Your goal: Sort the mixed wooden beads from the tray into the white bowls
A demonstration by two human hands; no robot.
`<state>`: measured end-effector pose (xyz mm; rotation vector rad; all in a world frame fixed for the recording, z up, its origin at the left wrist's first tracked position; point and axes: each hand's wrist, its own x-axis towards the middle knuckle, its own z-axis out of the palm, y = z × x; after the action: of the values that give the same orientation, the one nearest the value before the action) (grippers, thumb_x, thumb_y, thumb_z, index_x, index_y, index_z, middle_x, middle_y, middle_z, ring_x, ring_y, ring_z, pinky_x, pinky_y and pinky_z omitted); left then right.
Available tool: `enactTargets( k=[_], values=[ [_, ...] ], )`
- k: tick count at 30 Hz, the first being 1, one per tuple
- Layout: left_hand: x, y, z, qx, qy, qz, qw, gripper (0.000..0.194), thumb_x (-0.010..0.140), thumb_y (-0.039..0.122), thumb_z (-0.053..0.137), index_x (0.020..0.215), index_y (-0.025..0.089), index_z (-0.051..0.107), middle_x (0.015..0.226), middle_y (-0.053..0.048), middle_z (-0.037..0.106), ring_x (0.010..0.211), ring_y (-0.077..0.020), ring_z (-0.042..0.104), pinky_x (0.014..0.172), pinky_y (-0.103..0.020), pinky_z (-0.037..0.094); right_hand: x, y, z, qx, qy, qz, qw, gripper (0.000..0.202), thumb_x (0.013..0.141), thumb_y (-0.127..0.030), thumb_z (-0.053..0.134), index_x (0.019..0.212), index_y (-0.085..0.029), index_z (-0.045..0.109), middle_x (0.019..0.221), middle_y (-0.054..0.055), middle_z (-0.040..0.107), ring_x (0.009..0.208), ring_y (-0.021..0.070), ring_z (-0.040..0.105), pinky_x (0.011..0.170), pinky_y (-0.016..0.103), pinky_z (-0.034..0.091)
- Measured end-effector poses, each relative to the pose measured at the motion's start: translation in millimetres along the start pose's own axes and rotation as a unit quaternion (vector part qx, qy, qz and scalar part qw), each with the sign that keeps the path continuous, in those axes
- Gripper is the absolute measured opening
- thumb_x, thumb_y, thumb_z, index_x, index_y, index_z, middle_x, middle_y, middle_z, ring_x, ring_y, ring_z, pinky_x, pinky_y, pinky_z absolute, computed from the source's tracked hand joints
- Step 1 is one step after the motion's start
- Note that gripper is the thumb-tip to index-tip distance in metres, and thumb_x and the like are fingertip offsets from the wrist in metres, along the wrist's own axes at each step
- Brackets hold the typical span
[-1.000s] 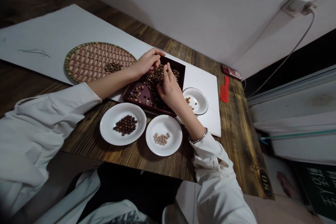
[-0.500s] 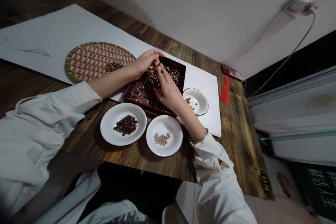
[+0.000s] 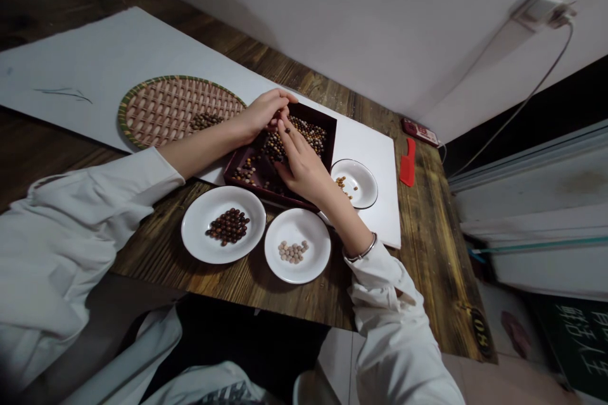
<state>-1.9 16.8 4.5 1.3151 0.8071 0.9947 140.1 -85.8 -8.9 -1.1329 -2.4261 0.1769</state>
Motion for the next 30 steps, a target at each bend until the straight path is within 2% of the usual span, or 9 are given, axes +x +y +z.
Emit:
enactTargets(
  k=[10,21,30],
  values=[
    [-2.2,1.9,-0.1,0.024,-0.001,0.018,1.0,0.017,0.089,0.012,0.041,0.09,0.017,0.057,0.063,0.002,0.045,0.054,-0.0088,0.044,0.052,-0.02,0.035,0.6,-1.6,-1.3,0.002,-0.008,0.007,1.0,0.077,0.092,-0.023,0.047,0.16,-0.025,0.011,0.165,0.005,0.018,0.153,0.0255,0.014,0.124,0.053,0.02],
    [-3.4,5.9,0.6,0.07,-0.002,0.041,0.997,0.019,0.087,0.008,0.043,0.082,0.015,0.061,0.061,0.003,0.048,0.054,-0.0084,0.044,0.056,-0.02,0.037,0.7,-7.3,-4.6,0.004,-0.017,-0.03,0.999,0.077,0.09,-0.02,0.047,0.159,-0.022,0.013,0.164,0.007,0.021,0.154,0.0255,0.013,0.124,0.053,0.022],
    [-2.3,5.1,-0.2,0.062,-0.009,0.04,0.997,0.019,0.087,0.01,0.043,0.084,0.014,0.062,0.06,0.002,0.047,0.053,-0.0085,0.044,0.054,-0.02,0.037,0.3,-9.6,-6.3,0.002,-0.02,-0.038,0.999,0.078,0.088,-0.018,0.046,0.159,-0.021,0.012,0.164,0.008,0.021,0.153,0.0263,0.017,0.123,0.054,0.022]
  ],
)
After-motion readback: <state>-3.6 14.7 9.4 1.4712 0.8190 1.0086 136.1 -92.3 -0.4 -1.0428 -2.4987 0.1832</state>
